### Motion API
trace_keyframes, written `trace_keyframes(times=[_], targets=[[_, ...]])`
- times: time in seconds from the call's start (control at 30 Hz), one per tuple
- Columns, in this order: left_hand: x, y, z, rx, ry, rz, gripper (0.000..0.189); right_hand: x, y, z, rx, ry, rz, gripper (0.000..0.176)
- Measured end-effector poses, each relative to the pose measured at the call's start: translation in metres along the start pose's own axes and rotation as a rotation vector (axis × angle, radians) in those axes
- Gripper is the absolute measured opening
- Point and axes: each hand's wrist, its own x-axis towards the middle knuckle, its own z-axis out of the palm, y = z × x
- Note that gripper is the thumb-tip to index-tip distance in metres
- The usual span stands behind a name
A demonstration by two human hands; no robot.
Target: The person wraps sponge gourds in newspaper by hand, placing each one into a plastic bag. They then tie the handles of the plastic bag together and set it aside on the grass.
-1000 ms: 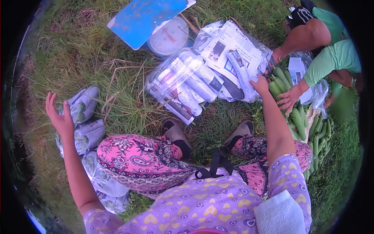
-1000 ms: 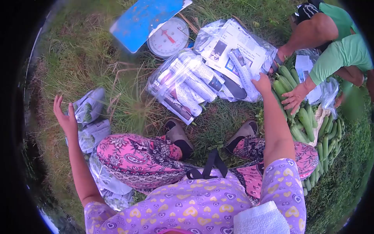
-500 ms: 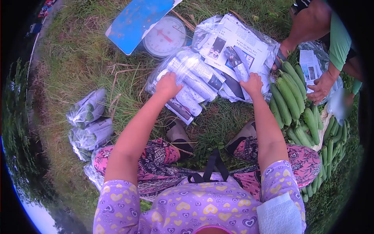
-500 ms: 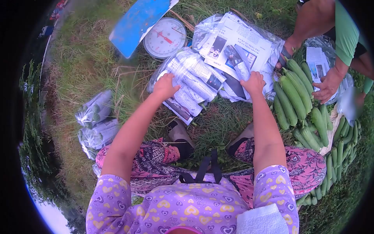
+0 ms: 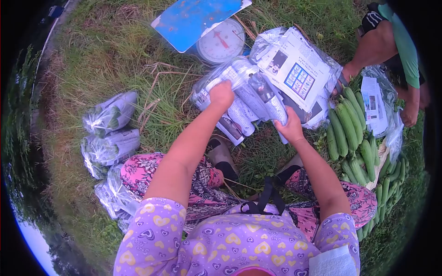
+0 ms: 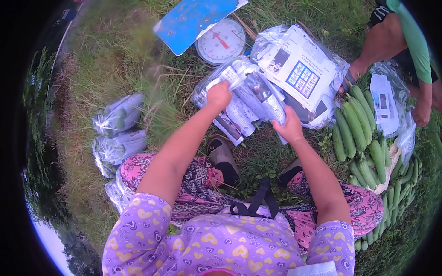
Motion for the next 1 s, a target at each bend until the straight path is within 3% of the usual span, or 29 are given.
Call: trace_keyframes(times=[0.13,0.23,0.33,0.7,0.8,0.9,1.0], targets=[[0.001,0.0,-0.008,-0.187,0.064,-0.026,0.026,-0.037,-0.013,0.034,-0.104,-0.09,-0.064,0.066],[-0.007,-0.001,-0.009,-0.3,0.141,-0.002,0.027,-0.041,-0.028,0.064,-0.15,-0.068,0.083,0.07],[-0.016,0.001,-0.004,-0.269,0.178,0.086,0.026,-0.028,-0.043,0.079,-0.178,-0.063,0.086,0.07],[-0.028,0.005,0.002,-0.296,0.197,0.206,0.024,0.037,-0.077,0.097,-0.324,-0.058,-0.082,0.069],[-0.026,0.007,-0.002,-0.303,0.161,0.203,0.025,0.04,-0.074,0.088,-0.354,-0.137,-0.105,0.069],[-0.024,0.011,-0.013,-0.298,0.143,0.184,0.024,0.038,-0.067,0.082,-0.38,-0.18,-0.203,0.068],[-0.018,0.007,-0.018,-0.234,0.208,0.248,0.02,0.041,-0.06,0.089,-0.295,-0.053,-0.364,0.066]])
